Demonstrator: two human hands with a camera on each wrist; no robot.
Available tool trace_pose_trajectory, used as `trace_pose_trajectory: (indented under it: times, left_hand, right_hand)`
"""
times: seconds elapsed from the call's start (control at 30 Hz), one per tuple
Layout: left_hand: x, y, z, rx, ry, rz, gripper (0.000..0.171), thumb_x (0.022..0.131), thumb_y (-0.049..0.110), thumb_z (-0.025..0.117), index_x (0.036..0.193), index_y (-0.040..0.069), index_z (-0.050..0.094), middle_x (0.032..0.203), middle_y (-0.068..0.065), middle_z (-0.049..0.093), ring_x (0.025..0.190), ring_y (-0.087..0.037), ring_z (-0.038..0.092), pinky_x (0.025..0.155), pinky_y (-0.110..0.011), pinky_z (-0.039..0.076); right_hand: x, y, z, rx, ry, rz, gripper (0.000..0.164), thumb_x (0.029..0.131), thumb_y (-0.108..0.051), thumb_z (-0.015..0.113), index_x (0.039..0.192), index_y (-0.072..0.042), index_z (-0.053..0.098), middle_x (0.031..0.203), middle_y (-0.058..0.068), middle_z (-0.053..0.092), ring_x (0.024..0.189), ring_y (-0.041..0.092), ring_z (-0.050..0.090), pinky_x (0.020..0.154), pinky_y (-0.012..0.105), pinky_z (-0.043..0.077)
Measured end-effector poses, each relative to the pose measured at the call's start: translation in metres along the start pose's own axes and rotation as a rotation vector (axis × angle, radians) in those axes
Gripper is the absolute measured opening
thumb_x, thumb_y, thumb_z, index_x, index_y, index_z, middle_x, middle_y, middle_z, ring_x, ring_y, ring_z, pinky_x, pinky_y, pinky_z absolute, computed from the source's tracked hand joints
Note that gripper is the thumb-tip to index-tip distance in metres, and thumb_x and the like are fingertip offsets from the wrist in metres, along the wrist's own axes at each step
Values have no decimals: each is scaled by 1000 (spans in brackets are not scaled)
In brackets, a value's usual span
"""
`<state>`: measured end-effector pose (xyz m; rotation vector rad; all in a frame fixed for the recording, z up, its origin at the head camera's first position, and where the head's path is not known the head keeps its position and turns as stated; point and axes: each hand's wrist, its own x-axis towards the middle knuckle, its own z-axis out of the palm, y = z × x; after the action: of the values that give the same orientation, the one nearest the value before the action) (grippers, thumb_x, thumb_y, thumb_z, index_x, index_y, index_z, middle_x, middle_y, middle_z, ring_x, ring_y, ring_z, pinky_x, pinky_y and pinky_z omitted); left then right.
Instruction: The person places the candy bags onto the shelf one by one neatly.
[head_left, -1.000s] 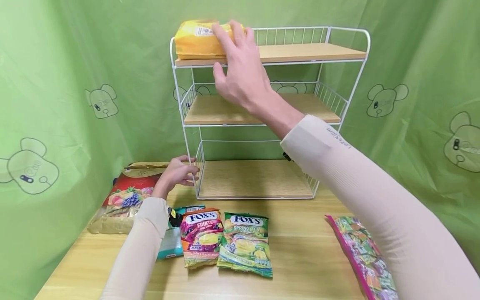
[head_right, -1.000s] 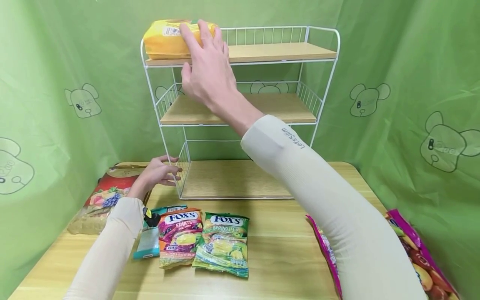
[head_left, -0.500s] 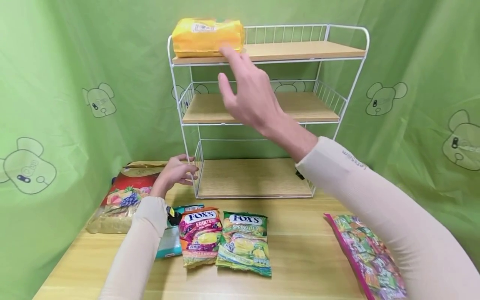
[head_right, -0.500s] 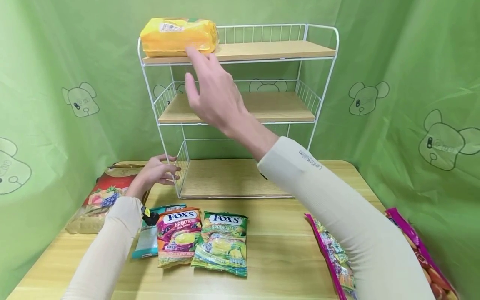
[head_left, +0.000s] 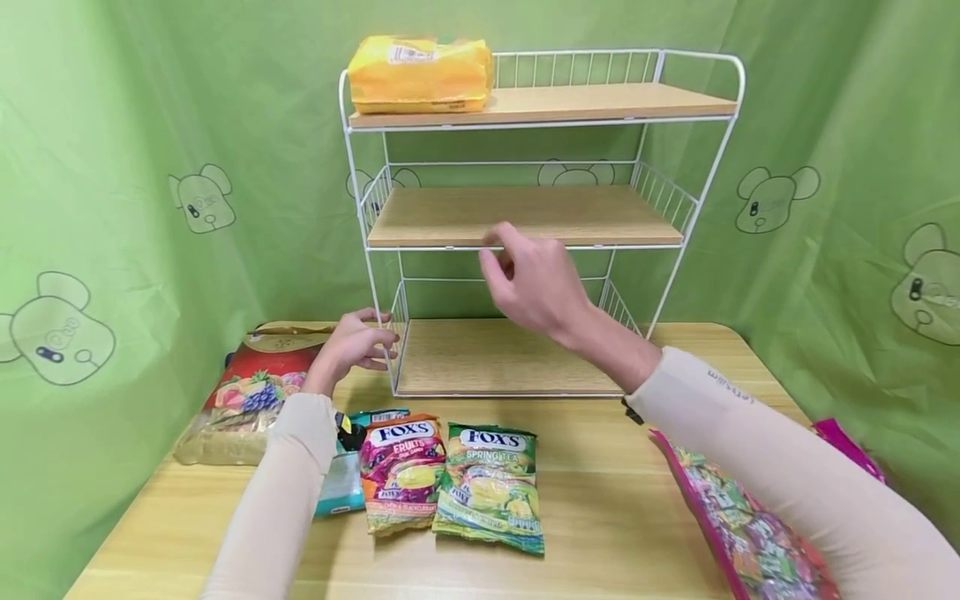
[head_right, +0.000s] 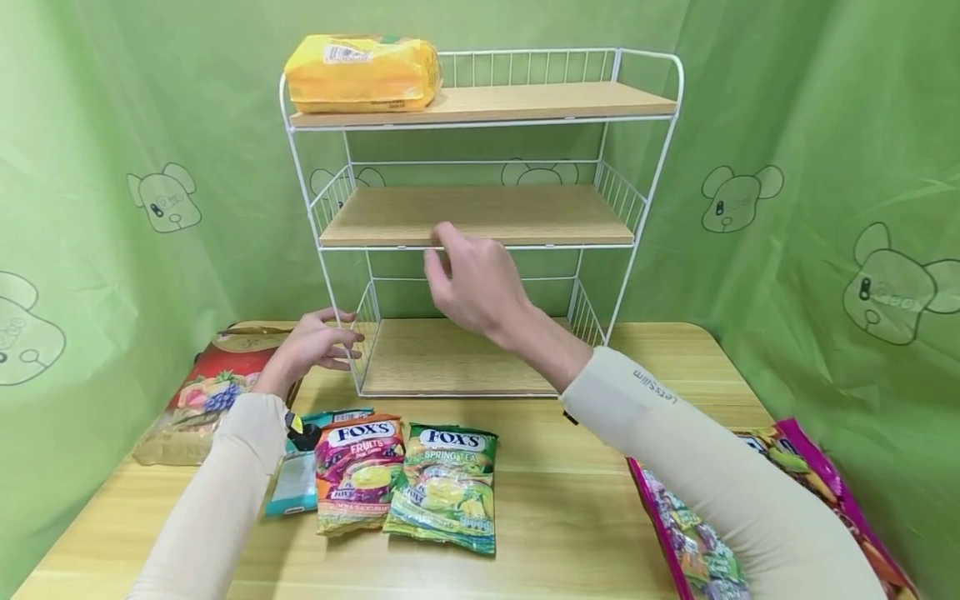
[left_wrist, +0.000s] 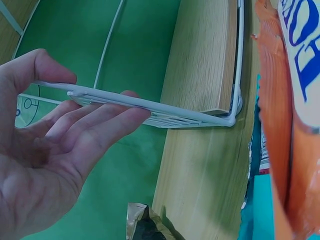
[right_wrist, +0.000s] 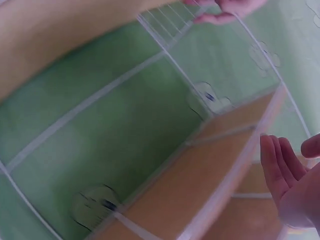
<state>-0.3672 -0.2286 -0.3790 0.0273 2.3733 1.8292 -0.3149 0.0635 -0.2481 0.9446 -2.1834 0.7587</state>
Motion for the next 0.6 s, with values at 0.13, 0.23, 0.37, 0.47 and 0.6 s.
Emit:
trace_pose_trajectory:
  times: [0.13,0.23,0.37,0.47,0.6]
  left_hand:
    - [0,1,1,-6,6,-8,57,90,7,65,144,1,47,126,-28,63,110,-45,68,85,-48,64]
    - [0,1,0,-8,5,-14,58,90,7,65,145,1,46,131,-30,60,111,-46,67,84,-46,64]
    - [1,-1,0,-5,4,-13,59,90,8,65,146,1,45,134,-31,59,110,-45,68,81,-43,65]
    - [1,0,0,-7,2,-7,59,90,9,65,145,1,45,134,-31,58,112,-46,67,83,-45,65]
    - [1,0,0,-5,0,-6,58,91,10,65,145,1,46,135,-32,57,112,-46,67,86,-48,64]
  right_hand:
    - [-21,16,9,11,-85,121,23,101,-17,52,106,-1,68,58,0,61,44,12,50,36,25,42]
    - [-39,23,15,38,-187,257,25,101,-18,52,111,-1,66,60,2,62,44,14,50,35,25,42]
    - [-64,29,27,67,-347,419,28,102,-19,53,119,0,62,71,5,67,49,15,56,39,24,48]
    - [-82,35,36,67,-429,478,31,101,-19,55,122,1,61,79,8,70,55,15,60,44,24,53]
    - [-101,44,46,58,-485,529,33,98,-20,58,122,3,62,85,12,72,60,15,63,48,25,55]
